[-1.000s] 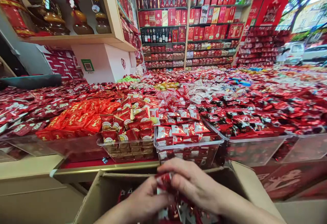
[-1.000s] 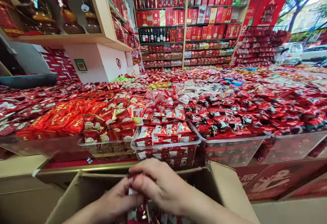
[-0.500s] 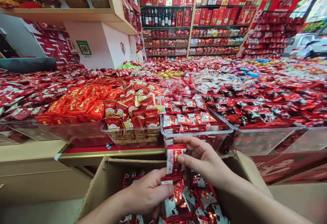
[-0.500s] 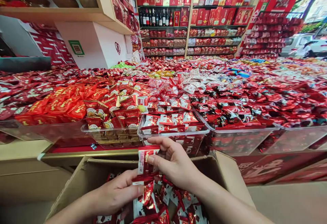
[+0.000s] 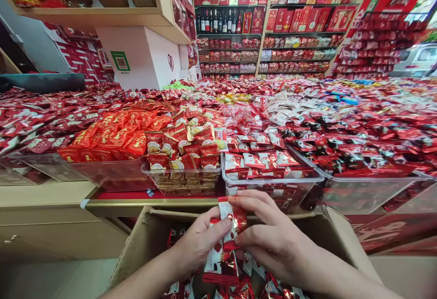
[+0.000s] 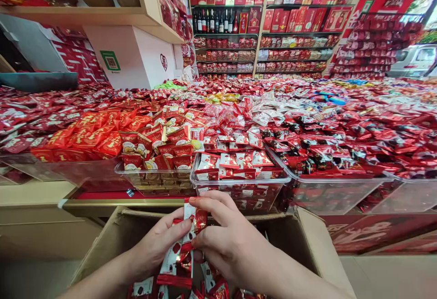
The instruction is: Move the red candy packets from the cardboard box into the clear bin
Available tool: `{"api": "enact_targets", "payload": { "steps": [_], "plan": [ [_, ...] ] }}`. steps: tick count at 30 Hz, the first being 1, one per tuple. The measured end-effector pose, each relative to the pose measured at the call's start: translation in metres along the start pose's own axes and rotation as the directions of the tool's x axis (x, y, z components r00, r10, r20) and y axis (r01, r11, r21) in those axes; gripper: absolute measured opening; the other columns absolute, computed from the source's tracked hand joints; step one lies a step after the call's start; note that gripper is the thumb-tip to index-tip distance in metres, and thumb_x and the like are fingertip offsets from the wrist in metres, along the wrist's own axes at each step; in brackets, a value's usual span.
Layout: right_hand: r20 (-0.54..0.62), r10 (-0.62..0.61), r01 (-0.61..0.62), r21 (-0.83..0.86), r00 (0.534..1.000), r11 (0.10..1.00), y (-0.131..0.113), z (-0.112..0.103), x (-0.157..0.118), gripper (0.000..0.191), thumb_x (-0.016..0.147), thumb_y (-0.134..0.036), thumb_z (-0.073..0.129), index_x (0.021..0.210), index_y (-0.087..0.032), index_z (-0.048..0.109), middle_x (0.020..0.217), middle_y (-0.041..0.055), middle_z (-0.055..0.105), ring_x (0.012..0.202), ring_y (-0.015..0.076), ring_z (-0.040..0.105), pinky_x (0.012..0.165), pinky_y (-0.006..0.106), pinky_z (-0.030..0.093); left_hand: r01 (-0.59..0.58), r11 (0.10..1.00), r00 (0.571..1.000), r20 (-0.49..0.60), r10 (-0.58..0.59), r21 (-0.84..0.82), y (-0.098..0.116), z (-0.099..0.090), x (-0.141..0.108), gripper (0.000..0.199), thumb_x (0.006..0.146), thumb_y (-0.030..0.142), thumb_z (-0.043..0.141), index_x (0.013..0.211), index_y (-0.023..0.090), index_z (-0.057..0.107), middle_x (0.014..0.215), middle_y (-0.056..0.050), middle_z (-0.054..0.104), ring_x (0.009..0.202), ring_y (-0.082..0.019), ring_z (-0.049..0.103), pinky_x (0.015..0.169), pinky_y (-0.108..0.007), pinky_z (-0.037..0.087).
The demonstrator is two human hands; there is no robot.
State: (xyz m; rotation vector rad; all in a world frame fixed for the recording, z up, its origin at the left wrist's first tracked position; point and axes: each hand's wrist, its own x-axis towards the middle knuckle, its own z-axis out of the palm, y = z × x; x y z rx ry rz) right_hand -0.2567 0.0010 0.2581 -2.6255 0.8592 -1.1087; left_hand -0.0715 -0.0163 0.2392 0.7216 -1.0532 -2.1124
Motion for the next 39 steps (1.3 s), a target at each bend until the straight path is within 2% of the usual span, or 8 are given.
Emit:
{"api": "enact_targets", "payload": {
  "steps": [4, 7, 12, 18, 23, 26, 31, 39],
  "plan": [
    [0.034, -0.129, 0.134, -0.217, 0.991, 0.967, -0.007, -0.008, 0.002, 0.017, 0.086, -0.014, 0.048, 0.098, -0.016, 0.060, 0.116, 0.0093, 0.058, 0.108, 0.0222, 0.045, 0.086, 0.036, 0.046, -0.070, 0.996, 0.998, 0.011, 0.070, 0.057, 0.001, 0.000, 0.000, 0.029, 0.081, 0.030, 0.060, 0.108, 0.019, 0.059, 0.085, -0.002, 0.067, 0.072, -0.012, 0.061, 0.076, -0.025, 0.045],
    [0.002, -0.221, 0.213, -0.267, 0.975, 0.940, -0.011, -0.024, 0.006, 0.021, 0.090, -0.017, 0.042, 0.104, -0.016, 0.057, 0.100, 0.0074, 0.067, 0.094, 0.0191, 0.054, 0.076, 0.031, 0.049, -0.069, 0.994, 0.996, 0.058, 0.064, 0.088, 0.001, -0.003, -0.002, 0.030, 0.083, 0.040, 0.055, 0.101, 0.017, 0.059, 0.076, -0.002, 0.068, 0.066, -0.012, 0.061, 0.066, -0.023, 0.045],
    [-0.240, -0.180, 0.073, -0.397, 0.954, 0.915, 0.012, -0.049, 0.032, 0.016, 0.082, -0.009, 0.052, 0.094, -0.020, 0.055, 0.096, 0.0067, 0.067, 0.085, 0.0180, 0.056, 0.074, 0.032, 0.047, -0.015, 0.989, 0.998, 0.062, 0.006, 0.150, -0.004, -0.008, -0.001, 0.031, 0.082, 0.049, 0.051, 0.089, 0.018, 0.054, 0.060, -0.003, 0.069, 0.051, -0.011, 0.060, 0.052, -0.020, 0.041],
    [-0.043, -0.001, -0.017, -0.416, 0.999, 0.909, 0.062, -0.049, 0.072, 0.010, 0.079, -0.009, 0.051, 0.075, -0.016, 0.056, 0.085, 0.0077, 0.064, 0.081, 0.0185, 0.057, 0.071, 0.033, 0.047, -0.021, 0.982, 0.999, 0.033, 0.015, 0.186, -0.007, -0.011, 0.001, 0.033, 0.079, 0.050, 0.054, 0.089, 0.019, 0.052, 0.062, -0.003, 0.069, 0.052, -0.011, 0.058, 0.053, -0.020, 0.040],
    [0.095, 0.109, -0.072, -0.330, 0.989, 0.941, 0.070, -0.040, 0.082, 0.013, 0.074, -0.002, 0.056, 0.075, -0.014, 0.060, 0.086, 0.0074, 0.063, 0.082, 0.0170, 0.058, 0.073, 0.030, 0.048, -0.016, 0.963, 0.999, 0.041, 0.005, 0.269, -0.010, -0.013, 0.002, 0.042, 0.075, 0.057, 0.054, 0.089, 0.017, 0.052, 0.062, -0.001, 0.066, 0.049, -0.009, 0.055, 0.053, -0.019, 0.037],
    [0.103, 0.107, -0.077, -0.261, 0.989, 0.962, 0.068, -0.038, 0.082, 0.007, 0.078, -0.010, 0.057, 0.078, -0.014, 0.064, 0.092, 0.0081, 0.063, 0.085, 0.0164, 0.060, 0.077, 0.029, 0.048, 0.000, 0.942, 0.999, 0.036, -0.013, 0.336, -0.010, -0.014, 0.001, 0.045, 0.073, 0.059, 0.054, 0.089, 0.017, 0.052, 0.063, 0.000, 0.064, 0.049, -0.007, 0.052, 0.053, -0.018, 0.035],
    [0.145, 0.095, -0.062, -0.216, 0.985, 0.974, 0.069, -0.039, 0.081, 0.019, 0.085, -0.025, 0.052, 0.080, -0.016, 0.068, 0.096, 0.0084, 0.065, 0.087, 0.0170, 0.061, 0.079, 0.030, 0.048, 0.012, 0.911, 0.997, 0.069, -0.044, 0.413, -0.010, -0.017, 0.002, 0.046, 0.074, 0.061, 0.051, 0.090, 0.018, 0.051, 0.062, 0.002, 0.061, 0.050, -0.008, 0.051, 0.051, -0.019, 0.033],
    [0.053, 0.113, -0.101, -0.191, 0.992, 0.976, 0.074, -0.037, 0.082, 0.023, 0.087, -0.024, 0.046, 0.083, -0.015, 0.067, 0.093, 0.0093, 0.066, 0.088, 0.0175, 0.060, 0.079, 0.031, 0.048, -0.006, 0.956, 0.991, 0.130, -0.033, 0.293, -0.012, -0.019, 0.001, 0.038, 0.076, 0.047, 0.058, 0.098, 0.018, 0.050, 0.073, -0.003, 0.068, 0.061, -0.012, 0.058, 0.060, -0.022, 0.038]
  ]
}}
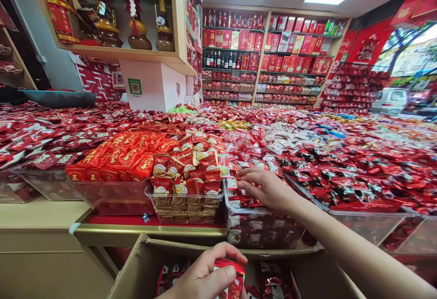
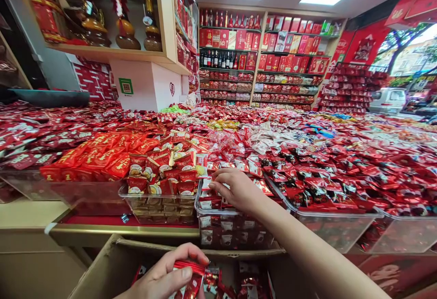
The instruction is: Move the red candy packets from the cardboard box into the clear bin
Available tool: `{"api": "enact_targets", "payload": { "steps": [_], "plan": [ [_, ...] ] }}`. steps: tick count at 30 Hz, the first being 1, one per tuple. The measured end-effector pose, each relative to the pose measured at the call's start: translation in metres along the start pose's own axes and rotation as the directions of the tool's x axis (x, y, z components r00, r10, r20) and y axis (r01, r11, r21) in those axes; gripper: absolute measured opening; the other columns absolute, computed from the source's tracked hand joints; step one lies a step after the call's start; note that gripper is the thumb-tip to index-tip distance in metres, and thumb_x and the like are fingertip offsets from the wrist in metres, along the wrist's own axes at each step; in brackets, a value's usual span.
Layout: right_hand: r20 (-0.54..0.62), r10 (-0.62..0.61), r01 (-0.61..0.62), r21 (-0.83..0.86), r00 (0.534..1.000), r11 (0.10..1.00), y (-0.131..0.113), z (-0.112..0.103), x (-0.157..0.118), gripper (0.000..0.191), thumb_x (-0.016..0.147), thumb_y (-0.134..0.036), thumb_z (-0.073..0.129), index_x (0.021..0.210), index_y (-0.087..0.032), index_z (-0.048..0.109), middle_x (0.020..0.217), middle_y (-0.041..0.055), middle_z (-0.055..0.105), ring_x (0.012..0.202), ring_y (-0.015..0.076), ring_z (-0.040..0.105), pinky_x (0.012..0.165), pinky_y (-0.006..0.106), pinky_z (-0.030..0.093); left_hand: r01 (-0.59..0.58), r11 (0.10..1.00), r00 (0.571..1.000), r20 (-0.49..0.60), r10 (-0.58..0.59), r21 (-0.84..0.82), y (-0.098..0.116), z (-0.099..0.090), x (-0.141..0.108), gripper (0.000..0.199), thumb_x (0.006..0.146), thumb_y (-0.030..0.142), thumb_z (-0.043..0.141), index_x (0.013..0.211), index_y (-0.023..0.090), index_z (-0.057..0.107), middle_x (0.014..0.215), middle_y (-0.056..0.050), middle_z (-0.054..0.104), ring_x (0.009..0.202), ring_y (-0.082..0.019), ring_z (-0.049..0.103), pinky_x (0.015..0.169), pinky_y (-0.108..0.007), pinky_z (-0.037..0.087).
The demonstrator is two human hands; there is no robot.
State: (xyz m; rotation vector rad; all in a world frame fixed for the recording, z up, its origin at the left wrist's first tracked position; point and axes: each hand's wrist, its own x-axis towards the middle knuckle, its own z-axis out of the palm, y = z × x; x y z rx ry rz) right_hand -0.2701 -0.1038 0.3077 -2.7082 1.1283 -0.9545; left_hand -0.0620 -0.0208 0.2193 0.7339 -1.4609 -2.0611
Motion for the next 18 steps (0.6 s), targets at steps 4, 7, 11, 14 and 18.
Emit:
{"api": "enact_targets", "payload": {
  "steps": [4, 7, 11, 14, 18],
  "plan": [
    [-0.189, -0.014, 0.006, -0.043, 0.982, 0.999, -0.005, -0.007, -0.003, 0.021, 0.087, -0.025, 0.048, 0.079, -0.016, 0.065, 0.092, 0.0095, 0.065, 0.086, 0.0179, 0.060, 0.075, 0.032, 0.048, -0.036, 0.993, 0.996, -0.081, 0.027, -0.110, 0.007, 0.003, -0.004, 0.047, 0.072, 0.023, 0.066, 0.112, 0.022, 0.041, 0.088, -0.005, 0.069, 0.070, -0.014, 0.061, 0.065, -0.024, 0.041],
    [-0.317, -0.128, 0.112, -0.066, 0.940, 0.991, -0.028, -0.006, -0.022, 0.013, 0.086, -0.020, 0.049, 0.081, -0.017, 0.060, 0.086, 0.0076, 0.063, 0.081, 0.0164, 0.058, 0.071, 0.030, 0.048, -0.120, 0.984, 0.985, -0.139, 0.102, -0.129, 0.015, 0.005, -0.006, 0.048, 0.077, 0.024, 0.064, 0.115, 0.023, 0.035, 0.097, -0.008, 0.067, 0.077, -0.015, 0.063, 0.070, -0.028, 0.044],
    [-0.173, 0.016, 0.004, 0.116, 0.985, 0.993, -0.069, 0.013, -0.062, 0.009, 0.085, -0.017, 0.049, 0.089, -0.017, 0.056, 0.084, 0.0064, 0.060, 0.076, 0.0148, 0.057, 0.066, 0.026, 0.047, -0.233, 0.952, 0.969, -0.132, 0.210, -0.196, 0.020, 0.007, -0.003, 0.044, 0.082, 0.023, 0.059, 0.117, 0.022, 0.033, 0.101, -0.008, 0.066, 0.090, -0.016, 0.062, 0.081, -0.029, 0.042],
    [0.065, 0.281, -0.287, 0.311, 0.958, 0.906, -0.081, 0.029, -0.080, 0.013, 0.084, -0.026, 0.052, 0.093, -0.018, 0.056, 0.077, 0.0037, 0.060, 0.068, 0.0136, 0.055, 0.060, 0.025, 0.047, -0.283, 0.927, 0.956, -0.150, 0.253, -0.245, 0.019, 0.009, 0.000, 0.038, 0.085, 0.022, 0.056, 0.117, 0.022, 0.034, 0.105, -0.008, 0.064, 0.094, -0.018, 0.061, 0.082, -0.031, 0.043],
    [0.235, 0.403, -0.459, 0.591, 0.885, 0.663, -0.073, 0.039, -0.080, 0.026, 0.078, -0.038, 0.060, 0.093, -0.017, 0.057, 0.072, 0.0013, 0.060, 0.063, 0.0116, 0.053, 0.055, 0.022, 0.046, -0.274, 0.930, 0.957, -0.163, 0.239, -0.246, 0.018, 0.013, 0.001, 0.034, 0.087, 0.020, 0.052, 0.117, 0.024, 0.035, 0.108, -0.008, 0.063, 0.095, -0.020, 0.061, 0.077, -0.030, 0.046]
  ]
}}
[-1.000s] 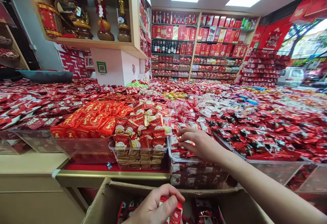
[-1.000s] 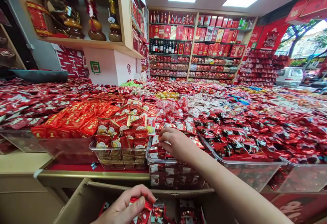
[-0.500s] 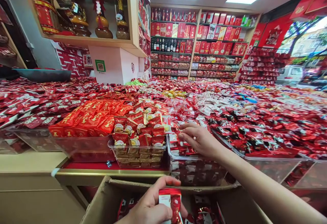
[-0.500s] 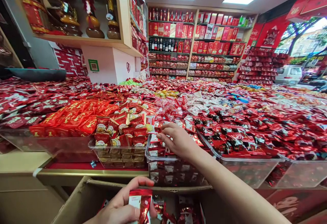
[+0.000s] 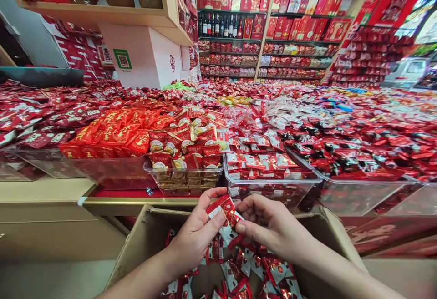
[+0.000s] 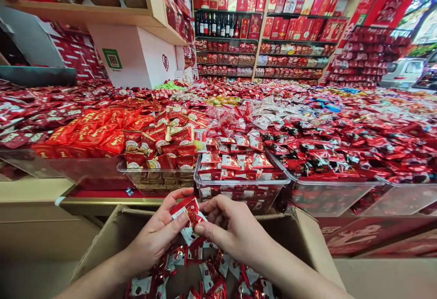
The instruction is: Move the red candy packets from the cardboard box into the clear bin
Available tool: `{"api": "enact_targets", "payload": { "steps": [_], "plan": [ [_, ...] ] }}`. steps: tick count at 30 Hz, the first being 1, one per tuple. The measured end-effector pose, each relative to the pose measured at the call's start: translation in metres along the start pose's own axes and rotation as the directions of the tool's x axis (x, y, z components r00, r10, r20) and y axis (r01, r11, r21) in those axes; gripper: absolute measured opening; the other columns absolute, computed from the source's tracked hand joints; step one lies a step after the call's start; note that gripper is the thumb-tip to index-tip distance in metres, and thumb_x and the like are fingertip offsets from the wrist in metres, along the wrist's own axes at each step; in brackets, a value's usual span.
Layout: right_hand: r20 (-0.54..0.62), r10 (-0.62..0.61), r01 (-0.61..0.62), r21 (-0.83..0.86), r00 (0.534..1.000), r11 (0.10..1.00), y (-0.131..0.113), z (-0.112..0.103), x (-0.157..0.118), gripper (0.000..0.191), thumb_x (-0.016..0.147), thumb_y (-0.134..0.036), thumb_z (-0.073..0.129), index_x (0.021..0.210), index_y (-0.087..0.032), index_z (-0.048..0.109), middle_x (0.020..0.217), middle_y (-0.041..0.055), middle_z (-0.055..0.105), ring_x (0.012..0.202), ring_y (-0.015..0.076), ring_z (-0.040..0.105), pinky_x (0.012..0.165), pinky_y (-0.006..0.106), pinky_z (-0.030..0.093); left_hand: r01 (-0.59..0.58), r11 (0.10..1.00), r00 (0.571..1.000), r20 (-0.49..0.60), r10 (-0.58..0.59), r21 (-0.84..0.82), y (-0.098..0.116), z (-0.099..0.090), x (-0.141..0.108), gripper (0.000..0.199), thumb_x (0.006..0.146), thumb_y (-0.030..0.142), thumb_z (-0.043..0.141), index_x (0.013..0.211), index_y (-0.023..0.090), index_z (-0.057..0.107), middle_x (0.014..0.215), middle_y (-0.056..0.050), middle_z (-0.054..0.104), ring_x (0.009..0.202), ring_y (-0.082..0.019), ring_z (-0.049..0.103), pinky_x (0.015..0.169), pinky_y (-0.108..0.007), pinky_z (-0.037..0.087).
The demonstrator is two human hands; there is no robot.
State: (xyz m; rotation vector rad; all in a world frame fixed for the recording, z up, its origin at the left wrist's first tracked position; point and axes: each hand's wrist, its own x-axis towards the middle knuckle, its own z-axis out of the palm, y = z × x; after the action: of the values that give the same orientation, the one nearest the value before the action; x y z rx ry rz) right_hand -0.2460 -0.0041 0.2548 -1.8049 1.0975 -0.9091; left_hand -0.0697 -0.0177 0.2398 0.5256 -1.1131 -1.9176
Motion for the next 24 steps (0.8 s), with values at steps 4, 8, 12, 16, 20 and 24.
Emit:
{"api": "enact_targets", "payload": {
  "steps": [4, 8, 12, 16, 20, 24],
  "plan": [
    [-0.040, 0.004, 0.001, 0.116, 0.999, 0.993, 0.004, 0.001, 0.005, 0.022, 0.076, -0.037, 0.062, 0.078, -0.016, 0.058, 0.071, 0.0013, 0.062, 0.061, 0.0105, 0.055, 0.055, 0.021, 0.045, 0.022, 0.999, 0.999, 0.027, -0.023, 0.027, 0.002, 0.000, -0.002, 0.034, 0.089, 0.021, 0.049, 0.119, 0.027, 0.036, 0.112, -0.006, 0.062, 0.102, -0.020, 0.058, 0.081, -0.030, 0.045],
    [-0.106, -0.105, 0.106, 0.008, 0.989, 0.994, 0.000, 0.002, 0.001, 0.015, 0.077, -0.031, 0.062, 0.074, -0.017, 0.058, 0.065, 0.0002, 0.062, 0.058, 0.0110, 0.057, 0.054, 0.021, 0.046, -0.011, 0.989, 1.000, 0.012, 0.009, 0.145, 0.003, -0.004, -0.004, 0.039, 0.089, 0.025, 0.049, 0.124, 0.029, 0.032, 0.107, -0.004, 0.063, 0.095, -0.015, 0.059, 0.085, -0.029, 0.043],
    [-0.268, -0.211, 0.180, -0.134, 0.940, 0.974, -0.016, -0.023, 0.003, 0.011, 0.079, -0.029, 0.059, 0.080, -0.018, 0.061, 0.069, 0.0017, 0.066, 0.060, 0.0123, 0.060, 0.056, 0.022, 0.046, -0.097, 0.973, 0.995, 0.033, 0.092, 0.208, 0.001, -0.011, -0.003, 0.039, 0.089, 0.042, 0.041, 0.125, 0.030, 0.030, 0.100, -0.006, 0.062, 0.071, -0.015, 0.062, 0.057, -0.023, 0.046],
    [-0.487, -0.128, 0.006, -0.245, 0.864, 0.969, -0.029, -0.070, 0.031, 0.016, 0.075, -0.033, 0.060, 0.077, -0.017, 0.061, 0.069, 0.0041, 0.067, 0.061, 0.0147, 0.059, 0.054, 0.024, 0.044, -0.105, 0.936, 0.994, 0.033, 0.100, 0.337, 0.000, -0.015, -0.002, 0.032, 0.089, 0.043, 0.039, 0.115, 0.024, 0.043, 0.095, -0.007, 0.060, 0.068, -0.014, 0.060, 0.053, -0.021, 0.041],
    [-0.433, 0.062, -0.251, -0.396, 0.899, 0.883, -0.020, -0.096, 0.064, 0.016, 0.073, -0.031, 0.059, 0.069, -0.015, 0.060, 0.061, 0.0035, 0.063, 0.055, 0.0142, 0.053, 0.050, 0.025, 0.037, -0.081, 0.808, 0.995, 0.094, 0.031, 0.584, 0.000, -0.014, -0.005, 0.027, 0.089, 0.034, 0.043, 0.114, 0.025, 0.046, 0.096, -0.005, 0.059, 0.070, -0.013, 0.058, 0.062, -0.023, 0.044],
    [-0.419, 0.098, -0.332, -0.534, 0.903, 0.777, -0.010, -0.095, 0.074, 0.015, 0.073, -0.029, 0.057, 0.065, -0.016, 0.059, 0.054, 0.0009, 0.058, 0.053, 0.0139, 0.050, 0.049, 0.024, 0.034, -0.240, 0.418, 0.958, 0.284, -0.044, 0.876, -0.004, -0.017, -0.006, 0.024, 0.082, 0.020, 0.050, 0.105, 0.021, 0.056, 0.092, -0.006, 0.064, 0.077, -0.016, 0.059, 0.068, -0.024, 0.046]
  ]
}}
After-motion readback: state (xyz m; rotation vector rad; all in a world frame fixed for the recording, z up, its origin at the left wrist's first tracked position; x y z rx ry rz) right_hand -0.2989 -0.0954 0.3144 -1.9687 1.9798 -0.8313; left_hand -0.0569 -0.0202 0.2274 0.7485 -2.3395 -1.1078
